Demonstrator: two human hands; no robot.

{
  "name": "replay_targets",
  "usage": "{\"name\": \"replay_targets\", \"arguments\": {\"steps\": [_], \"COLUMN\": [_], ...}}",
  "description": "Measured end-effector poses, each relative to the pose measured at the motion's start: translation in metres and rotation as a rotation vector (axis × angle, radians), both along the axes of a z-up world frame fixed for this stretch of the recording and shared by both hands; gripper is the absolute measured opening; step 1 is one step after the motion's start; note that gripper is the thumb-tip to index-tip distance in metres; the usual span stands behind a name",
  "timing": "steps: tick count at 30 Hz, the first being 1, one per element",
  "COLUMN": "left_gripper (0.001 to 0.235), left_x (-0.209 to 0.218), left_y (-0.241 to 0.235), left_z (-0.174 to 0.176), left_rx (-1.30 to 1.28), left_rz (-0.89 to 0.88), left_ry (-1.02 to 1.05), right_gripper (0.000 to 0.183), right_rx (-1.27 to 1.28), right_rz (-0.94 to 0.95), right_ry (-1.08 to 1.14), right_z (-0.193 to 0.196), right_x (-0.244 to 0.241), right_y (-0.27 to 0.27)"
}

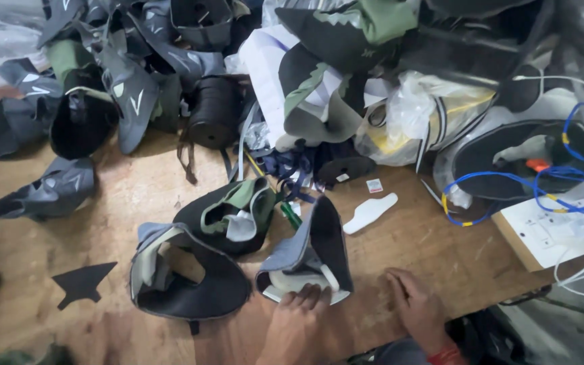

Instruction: Inspecting and preparing shoe upper components by turning them inside out and organizing them on a workbench.

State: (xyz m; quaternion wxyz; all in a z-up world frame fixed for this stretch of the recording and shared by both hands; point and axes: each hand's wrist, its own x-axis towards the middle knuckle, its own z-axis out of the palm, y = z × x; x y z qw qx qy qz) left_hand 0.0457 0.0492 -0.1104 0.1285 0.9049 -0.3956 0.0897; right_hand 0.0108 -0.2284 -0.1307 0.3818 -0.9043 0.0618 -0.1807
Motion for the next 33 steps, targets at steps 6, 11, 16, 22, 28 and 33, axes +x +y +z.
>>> {"name": "replay_targets", "arguments": {"steps": [6,11,16,22,28,33], "left_gripper": [0.040,0.042,0.036,0.031,0.049,0.051], "left_x": [-0.011,-0.016,-0.013,0.010,0.001,-0.003], "left_y": [-0.010,-0.038,-0.041,-0.025,-0.031,-0.039], "left_z": [0.036,0.045,0.021,0.072,0.093,0.121], "left_rx": [-0.300,-0.716,-1.195,-1.490,-1.628,-1.405], "left_rz": [-0.188,-0.353,0.034,0.064,-0.007,0.001], "left_ry": [-0.184,-0.039,0.480,1.178,1.239,1.395], "right_gripper": [0.023,0.032,0.029,0.021,0.029,0.057], "right_rx": [0.024,0.270,0.179,0.124,0.329,0.837], "right_rz": [-0.005,0.046,0.079,0.054,0.086,0.424], "right_ry": [0.027,0.237,0.144,0.291,0.180,0.053], "right_z": [0.000,0.004,-0.013,-0.011,-0.053,0.020], "right_x": [0.001,-0.006,-0.007,-0.004,-0.012,-0.039], "right_y": [-0.003,-0.010,-0.014,-0.014,-0.029,-0.030]}}
